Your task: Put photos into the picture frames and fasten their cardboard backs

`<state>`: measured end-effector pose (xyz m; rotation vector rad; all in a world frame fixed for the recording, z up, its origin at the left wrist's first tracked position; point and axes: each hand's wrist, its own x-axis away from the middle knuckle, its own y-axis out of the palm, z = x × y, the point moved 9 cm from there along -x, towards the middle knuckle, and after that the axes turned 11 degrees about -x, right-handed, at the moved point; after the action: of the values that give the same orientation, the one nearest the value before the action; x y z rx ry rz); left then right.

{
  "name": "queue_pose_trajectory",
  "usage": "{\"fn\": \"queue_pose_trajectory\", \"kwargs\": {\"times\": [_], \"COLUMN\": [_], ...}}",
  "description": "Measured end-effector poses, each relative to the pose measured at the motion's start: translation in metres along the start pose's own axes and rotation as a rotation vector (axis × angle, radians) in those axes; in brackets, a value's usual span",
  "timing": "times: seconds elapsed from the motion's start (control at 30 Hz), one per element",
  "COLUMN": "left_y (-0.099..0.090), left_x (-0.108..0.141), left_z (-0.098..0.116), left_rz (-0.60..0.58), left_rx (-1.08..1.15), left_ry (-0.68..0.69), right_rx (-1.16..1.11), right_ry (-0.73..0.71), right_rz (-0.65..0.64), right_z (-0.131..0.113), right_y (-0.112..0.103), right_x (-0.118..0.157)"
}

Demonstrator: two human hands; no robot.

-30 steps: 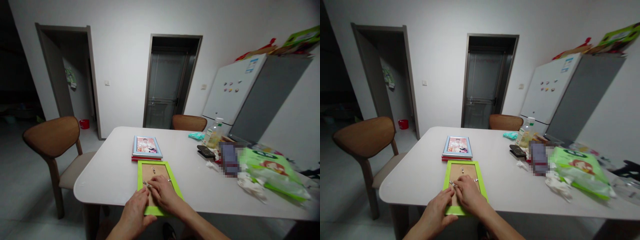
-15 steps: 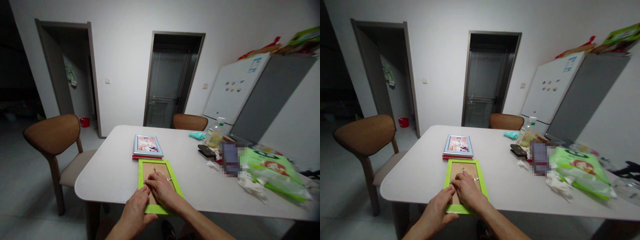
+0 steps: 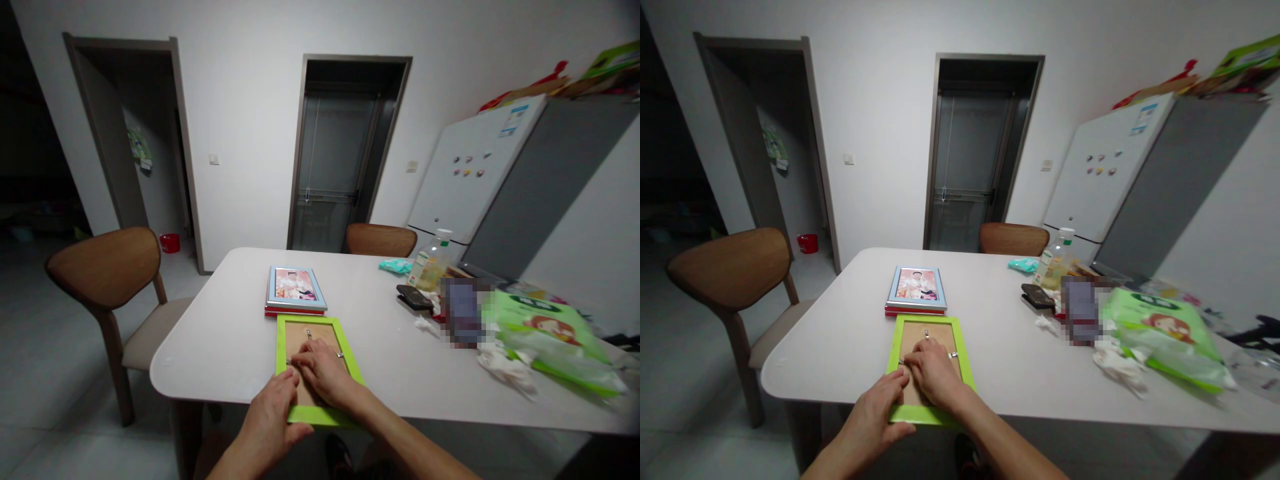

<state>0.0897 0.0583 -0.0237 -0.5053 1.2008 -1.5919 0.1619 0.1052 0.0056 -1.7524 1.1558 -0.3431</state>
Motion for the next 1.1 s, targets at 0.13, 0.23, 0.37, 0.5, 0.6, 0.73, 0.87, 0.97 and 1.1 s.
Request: {"fn": "queue_pose_trajectory", "kwargs": {"times": [0.13,0.23,0.37,0.5,0.6,0.73,0.87,0.97,1.1], "left_y": [-0.003,-0.004,-0.003,-0.001,-0.001,-0.004,-0.004,-0.003,0.0], "left_x": [0.0,0.0,0.001,0.001,0.0,-0.001,-0.001,-0.001,-0.001], "left_z": [0.002,0.003,0.002,0.0,0.001,0.002,0.002,0.001,-0.003], "left_rz": [0.01,0.007,0.015,0.004,-0.012,-0.021,-0.031,-0.024,0.018], "left_rx": [0.008,0.008,0.006,-0.005,-0.005,-0.015,-0.024,-0.018,-0.005], "left_ry": [0.003,0.007,0.01,-0.003,-0.009,-0.017,-0.022,-0.018,-0.008], "right_rx": [0.072,0.067,-0.065,-0.179,-0.153,-0.127,-0.135,-0.156,-0.046], "right_ry": [-0.067,-0.102,-0.085,-0.082,-0.128,-0.157,-0.141,-0.069,0.116], "right_rz": [-0.042,-0.052,-0.033,-0.119,-0.149,-0.106,-0.081,-0.02,0.139], "right_z": [-0.009,-0.012,-0.007,-0.006,-0.012,-0.017,-0.016,-0.001,0.037], "right_y": [0.007,0.006,-0.006,-0.013,-0.015,-0.016,-0.018,-0.023,-0.027], "right_x": [-0.008,-0.005,0.005,0.031,0.052,0.064,0.06,0.044,0.006]}}
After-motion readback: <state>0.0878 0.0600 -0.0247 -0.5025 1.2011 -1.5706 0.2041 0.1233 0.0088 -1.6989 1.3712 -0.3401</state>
